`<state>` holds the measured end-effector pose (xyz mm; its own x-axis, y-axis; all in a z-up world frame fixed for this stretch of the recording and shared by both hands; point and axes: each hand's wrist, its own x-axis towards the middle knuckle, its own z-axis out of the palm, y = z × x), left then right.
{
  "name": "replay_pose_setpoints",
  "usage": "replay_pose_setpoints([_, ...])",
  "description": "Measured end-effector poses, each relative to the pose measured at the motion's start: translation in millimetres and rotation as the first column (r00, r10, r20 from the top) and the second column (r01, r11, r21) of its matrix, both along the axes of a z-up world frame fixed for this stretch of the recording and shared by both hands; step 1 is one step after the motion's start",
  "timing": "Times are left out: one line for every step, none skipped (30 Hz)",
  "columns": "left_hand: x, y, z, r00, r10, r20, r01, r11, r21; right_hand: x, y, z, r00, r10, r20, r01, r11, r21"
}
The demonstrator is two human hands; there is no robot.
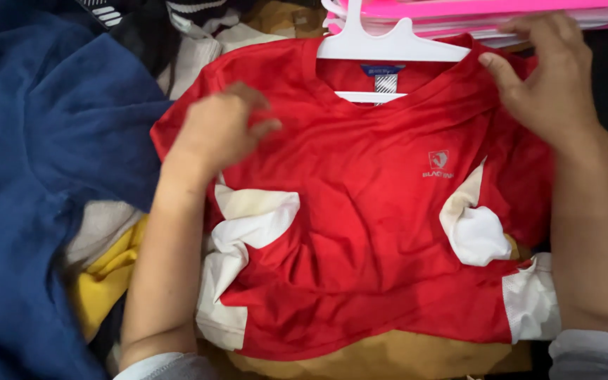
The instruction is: Folding shirts and placing them on hangers, including buttoning a polo shirt
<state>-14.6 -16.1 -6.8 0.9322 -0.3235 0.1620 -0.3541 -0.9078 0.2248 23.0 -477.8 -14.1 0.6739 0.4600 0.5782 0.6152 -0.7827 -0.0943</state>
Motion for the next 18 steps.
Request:
replay_pose_setpoints([-7.3, -8.3, 9.1, 0.962, -0.008, -0.273, 0.021, 0.999, 0.044, -6.1, 6.2, 8.8, 0.998, 0.049, -0.051, -0.049, 0.999, 0.006])
replay_pose_setpoints([-17.5, -17.1, 9.7, 0.962, -0.004, -0.272, 0.016, 0.999, 0.044, -22.1, 22.0, 18.1, 0.997, 0.054, -0.05, -0.053, 0.999, 0.005])
replay_pose_setpoints([-23.7, -25.4, 12.9, 0.912, 0.004, -0.41, 0.022, 0.998, 0.06, -34.5, 38.2, 29.0, 0.957, 0.044, -0.288, -0.04, 0.999, 0.022])
replay_pose_setpoints([-29.8, -34.1, 15.5, 0.842, 0.014, -0.539, 0.031, 0.997, 0.074, -47.3, 53.8, 39.1, 0.858, 0.044, -0.512, -0.031, 0.999, 0.034])
replay_pose_setpoints([-35.1, -34.1, 15.1, 0.843, 0.013, -0.538, 0.032, 0.997, 0.075, -58.9, 60.2, 41.3, 0.859, 0.044, -0.51, -0.03, 0.999, 0.035])
replay_pose_setpoints([-40.0, -34.2, 13.6, 0.805, -0.043, -0.592, 0.112, 0.991, 0.08, -70.1, 66.7, 42.4, 0.702, -0.039, -0.711, -0.025, 0.997, -0.078])
replay_pose_setpoints([-46.4, -34.2, 10.5, 0.756, -0.095, -0.648, 0.188, 0.979, 0.075, -81.6, 73.2, 43.0, 0.495, -0.141, -0.857, -0.053, 0.98, -0.191])
replay_pose_setpoints([-49.4, -30.1, 3.3, 0.753, -0.096, -0.651, 0.187, 0.98, 0.072, -91.3, 66.4, 37.0, 0.492, -0.142, -0.859, -0.056, 0.979, -0.194])
replay_pose_setpoints([-52.3, -25.3, -3.9, 0.762, -0.08, -0.643, 0.188, 0.977, 0.102, -99.8, 60.3, 31.3, 0.417, -0.157, -0.895, -0.116, 0.968, -0.224])
replay_pose_setpoints([-55.2, -20.9, -11.0, 0.77, -0.064, -0.635, 0.19, 0.973, 0.132, -108.2, 53.7, 26.0, 0.339, -0.178, -0.924, -0.179, 0.952, -0.248])
replay_pose_setpoints([-60.6, -13.5, -11.0, 0.771, -0.062, -0.634, 0.187, 0.974, 0.132, -111.9, 45.3, 23.8, 0.34, -0.177, -0.923, -0.181, 0.951, -0.249])
replay_pose_setpoints([-65.6, -6.9, -10.9, 0.757, -0.06, -0.651, 0.174, 0.978, 0.113, -115.2, 35.9, 21.7, 0.321, -0.35, -0.88, -0.098, 0.912, -0.398])
replay_pose_setpoints([-69.5, -1.0, -10.7, 0.74, -0.062, -0.67, 0.169, 0.981, 0.096, -120.3, 26.0, 19.1, 0.284, -0.51, -0.812, -0.009, 0.845, -0.534])
replay_pose_setpoints([-73.6, 5.9, -8.9, 0.739, -0.064, -0.67, 0.173, 0.98, 0.097, -118.2, 8.0, 13.8, 0.281, -0.51, -0.813, -0.006, 0.846, -0.533])
replay_pose_setpoints([-78.3, 12.9, -7.2, 0.722, 0.043, -0.69, 0.098, 0.981, 0.165, -116.4, -9.8, 6.9, 0.275, -0.542, -0.794, 0.052, 0.833, -0.551])
replay_pose_setpoints([-82.7, 20.1, -5.5, 0.697, 0.151, -0.701, 0.025, 0.972, 0.234, -114.6, -27.6, -0.1, 0.267, -0.573, -0.775, 0.111, 0.817, -0.566])
replay_pose_setpoints([-86.6, 18.5, 2.3, 0.696, 0.156, -0.701, 0.024, 0.971, 0.24, -116.9, -32.0, -1.6, 0.267, -0.568, -0.778, 0.109, 0.82, -0.561])
replay_pose_setpoints([-90.4, 17.0, 10.2, 0.671, 0.274, -0.69, -0.019, 0.935, 0.353, -118.9, -36.3, -3.0, 0.295, -0.565, -0.771, 0.166, 0.825, -0.54])
